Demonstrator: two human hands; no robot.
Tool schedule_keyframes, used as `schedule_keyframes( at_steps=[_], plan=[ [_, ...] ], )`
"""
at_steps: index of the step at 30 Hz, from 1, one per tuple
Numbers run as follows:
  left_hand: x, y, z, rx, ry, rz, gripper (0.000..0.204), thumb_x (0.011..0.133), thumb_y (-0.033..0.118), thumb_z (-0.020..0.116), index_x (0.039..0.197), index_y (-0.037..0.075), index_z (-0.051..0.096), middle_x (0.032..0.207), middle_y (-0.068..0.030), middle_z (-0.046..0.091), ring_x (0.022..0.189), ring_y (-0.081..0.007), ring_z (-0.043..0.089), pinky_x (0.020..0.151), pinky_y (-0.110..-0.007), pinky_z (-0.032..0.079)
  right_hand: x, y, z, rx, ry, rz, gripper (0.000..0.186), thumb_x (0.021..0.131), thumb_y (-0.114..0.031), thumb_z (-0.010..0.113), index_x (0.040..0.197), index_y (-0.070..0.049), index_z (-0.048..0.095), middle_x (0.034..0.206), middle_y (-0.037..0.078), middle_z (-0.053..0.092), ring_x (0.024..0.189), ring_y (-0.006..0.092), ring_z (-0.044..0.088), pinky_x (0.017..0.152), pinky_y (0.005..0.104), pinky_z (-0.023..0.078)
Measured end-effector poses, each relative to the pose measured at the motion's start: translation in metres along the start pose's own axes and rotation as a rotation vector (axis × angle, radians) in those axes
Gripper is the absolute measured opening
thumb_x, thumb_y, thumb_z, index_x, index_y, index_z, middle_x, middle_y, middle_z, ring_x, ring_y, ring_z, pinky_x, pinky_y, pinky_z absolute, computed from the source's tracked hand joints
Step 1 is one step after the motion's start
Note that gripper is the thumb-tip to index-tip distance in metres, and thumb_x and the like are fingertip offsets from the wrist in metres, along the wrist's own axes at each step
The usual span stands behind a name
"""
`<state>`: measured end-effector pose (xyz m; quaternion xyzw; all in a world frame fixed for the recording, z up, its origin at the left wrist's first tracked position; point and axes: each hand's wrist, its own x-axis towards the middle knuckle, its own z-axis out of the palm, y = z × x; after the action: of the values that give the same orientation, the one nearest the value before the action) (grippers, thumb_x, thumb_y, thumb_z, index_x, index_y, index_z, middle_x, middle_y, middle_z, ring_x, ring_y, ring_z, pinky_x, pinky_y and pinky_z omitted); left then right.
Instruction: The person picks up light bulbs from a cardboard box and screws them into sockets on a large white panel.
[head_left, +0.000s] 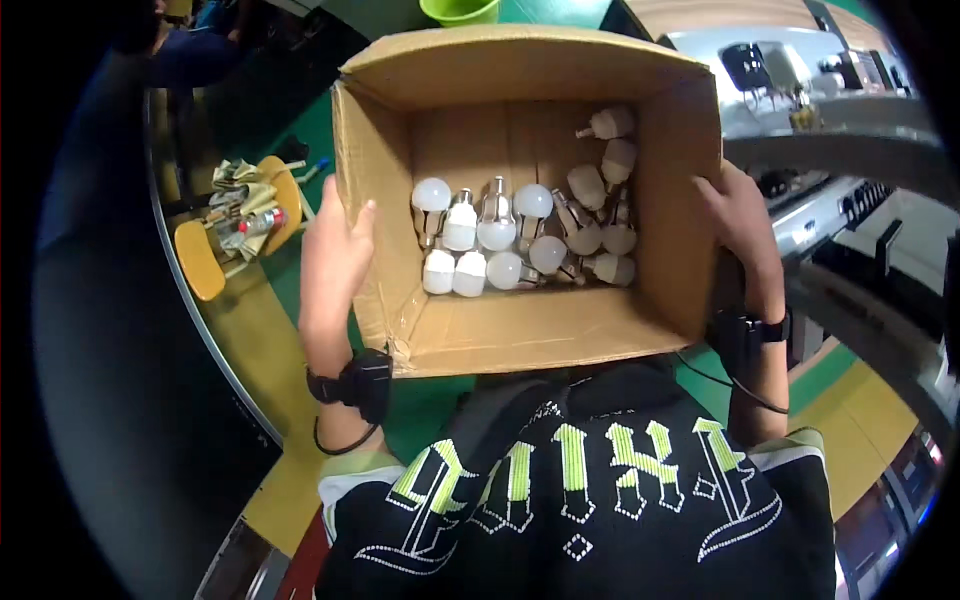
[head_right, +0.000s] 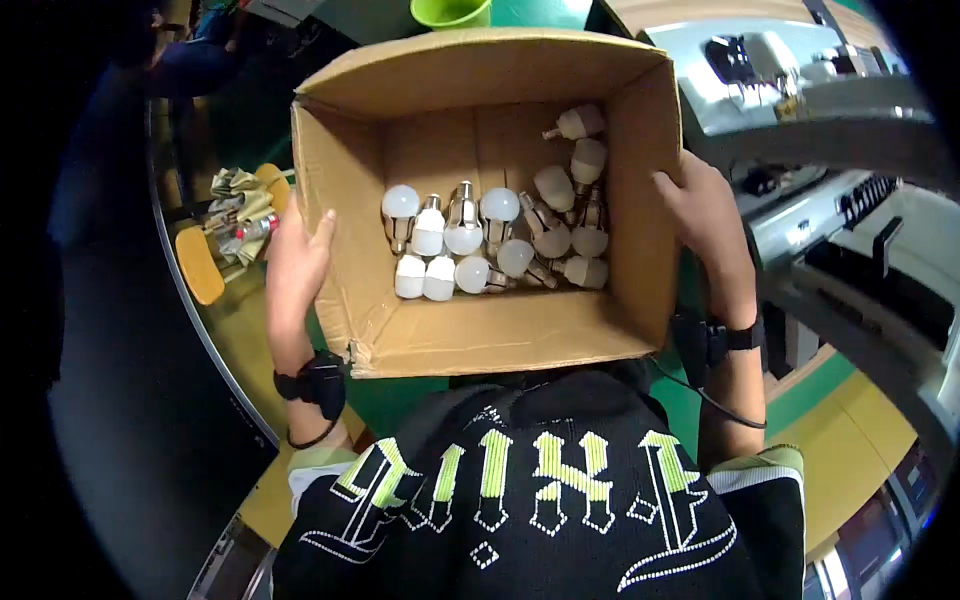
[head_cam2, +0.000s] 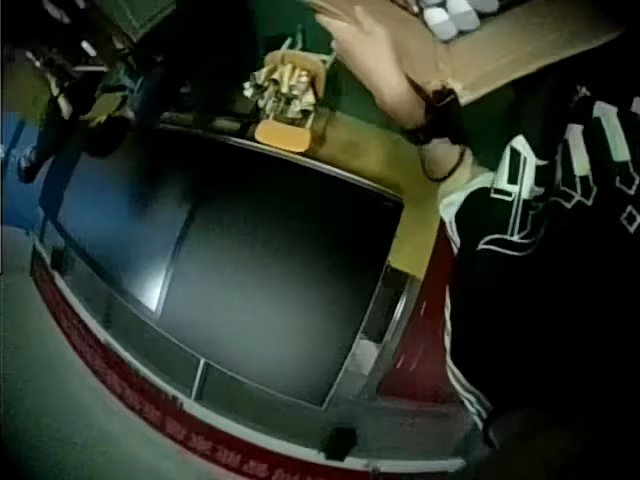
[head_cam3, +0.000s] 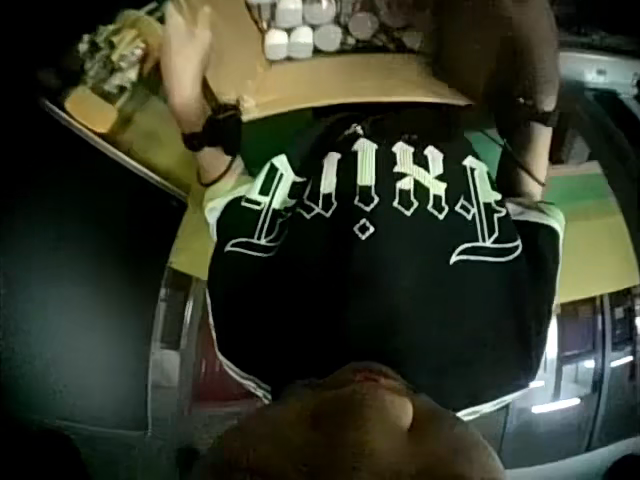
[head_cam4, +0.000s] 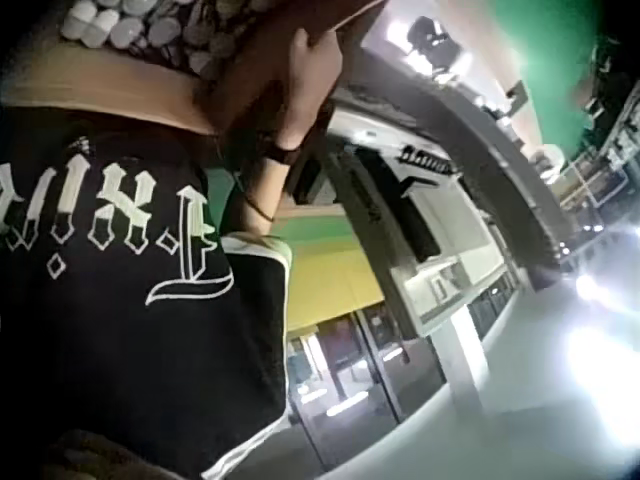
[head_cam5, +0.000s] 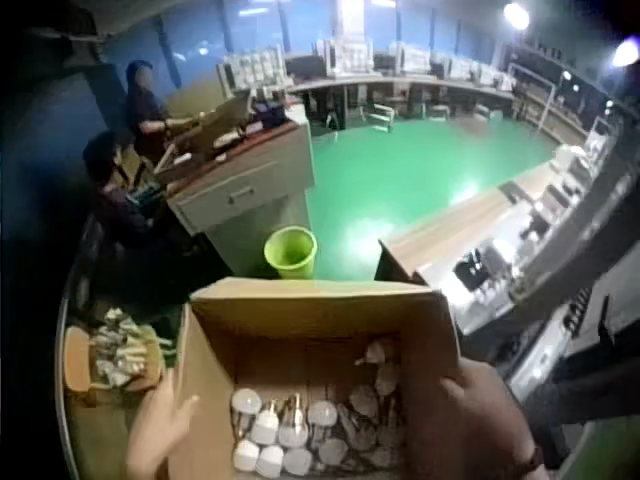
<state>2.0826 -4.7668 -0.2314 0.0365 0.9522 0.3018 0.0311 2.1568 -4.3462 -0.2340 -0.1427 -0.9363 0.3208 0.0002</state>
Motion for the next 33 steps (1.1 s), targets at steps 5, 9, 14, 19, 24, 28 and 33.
schedule_keyframes(
  at_steps=[5, 9, 14, 19, 24, 28, 33],
  plan=[
    [0.047, 0.038, -0.051, 0.059, -0.066, -0.084, 0.040, 0.096, 0.020, 0.056, 0.130, 0.003, 0.047, 0.110, -0.0272, 0.065, 0.104, -0.0457, 0.060, 0.087, -0.050, 0.049, 0.047, -0.029, -0.040, 0.178, -0.120, 0.086, 0.038, 0.091, -0.025, 0.058, 0.120, -0.001, 0.061, 0.108, 0.023, 0.068, 0.102, 0.0372, 0.066, 0.086, 0.0387, 0.051],
    [0.030, 0.039, -0.053, 0.032, -0.068, -0.206, 0.040, 0.096, 0.020, 0.056, 0.131, 0.004, 0.047, 0.111, -0.0271, 0.066, 0.103, -0.0461, 0.061, 0.087, -0.050, 0.049, 0.055, -0.050, -0.046, -0.033, -0.174, 0.089, 0.039, 0.088, -0.025, 0.060, 0.119, -0.001, 0.061, 0.108, 0.026, 0.066, 0.104, 0.0428, 0.061, 0.088, 0.0451, 0.050],
    [-0.008, 0.018, -0.057, -0.048, -0.056, -0.332, 0.040, 0.096, 0.020, 0.057, 0.131, 0.004, 0.046, 0.108, -0.0274, 0.066, 0.102, -0.0459, 0.062, 0.086, -0.050, 0.050, 0.071, -0.074, -0.044, -0.112, -0.273, -0.071, 0.035, 0.089, -0.022, 0.058, 0.117, -0.001, 0.062, 0.102, 0.025, 0.067, 0.100, 0.0429, 0.062, 0.085, 0.0460, 0.051],
    [-0.004, 0.032, -0.071, -0.064, -0.096, -0.481, 0.046, 0.096, 0.022, 0.058, 0.135, 0.000, 0.044, 0.109, -0.0291, 0.065, 0.102, -0.0460, 0.062, 0.084, -0.050, 0.051, 0.117, -0.070, -0.035, -0.044, -0.377, -0.015, 0.032, 0.090, -0.017, 0.063, 0.118, -0.003, 0.062, 0.104, 0.024, 0.068, 0.101, 0.0404, 0.063, 0.084, 0.0438, 0.052],
    [0.007, 0.067, -0.076, 0.042, -0.137, -0.648, 0.052, 0.097, 0.022, 0.056, 0.139, -0.004, 0.038, 0.114, -0.0292, 0.064, 0.106, -0.0450, 0.061, 0.090, -0.048, 0.050, 0.153, -0.053, -0.029, 0.227, -0.481, -0.087, 0.033, 0.090, -0.017, 0.063, 0.120, -0.004, 0.062, 0.104, 0.021, 0.069, 0.101, 0.0367, 0.066, 0.082, 0.0413, 0.053],
    [0.012, 0.083, -0.080, 0.114, -0.117, -0.689, 0.053, 0.098, 0.022, 0.056, 0.139, -0.005, 0.038, 0.115, -0.0295, 0.064, 0.108, -0.0446, 0.061, 0.092, -0.047, 0.049, 0.175, -0.071, -0.035, 0.017, -0.521, -0.110, 0.031, 0.090, -0.017, 0.061, 0.117, -0.002, 0.062, 0.104, 0.022, 0.068, 0.099, 0.0368, 0.067, 0.080, 0.0414, 0.053],
    [0.026, 0.092, -0.089, 0.088, -0.120, -0.706, 0.054, 0.097, 0.021, 0.056, 0.140, -0.005, 0.037, 0.111, -0.0310, 0.064, 0.106, -0.0460, 0.061, 0.088, -0.049, 0.049, 0.211, -0.080, -0.042, -0.044, -0.661, -0.094, 0.033, 0.090, -0.016, 0.057, 0.117, 0.001, 0.063, 0.103, 0.023, 0.068, 0.098, 0.0355, 0.066, 0.087, 0.0367, 0.051]
  ],
)
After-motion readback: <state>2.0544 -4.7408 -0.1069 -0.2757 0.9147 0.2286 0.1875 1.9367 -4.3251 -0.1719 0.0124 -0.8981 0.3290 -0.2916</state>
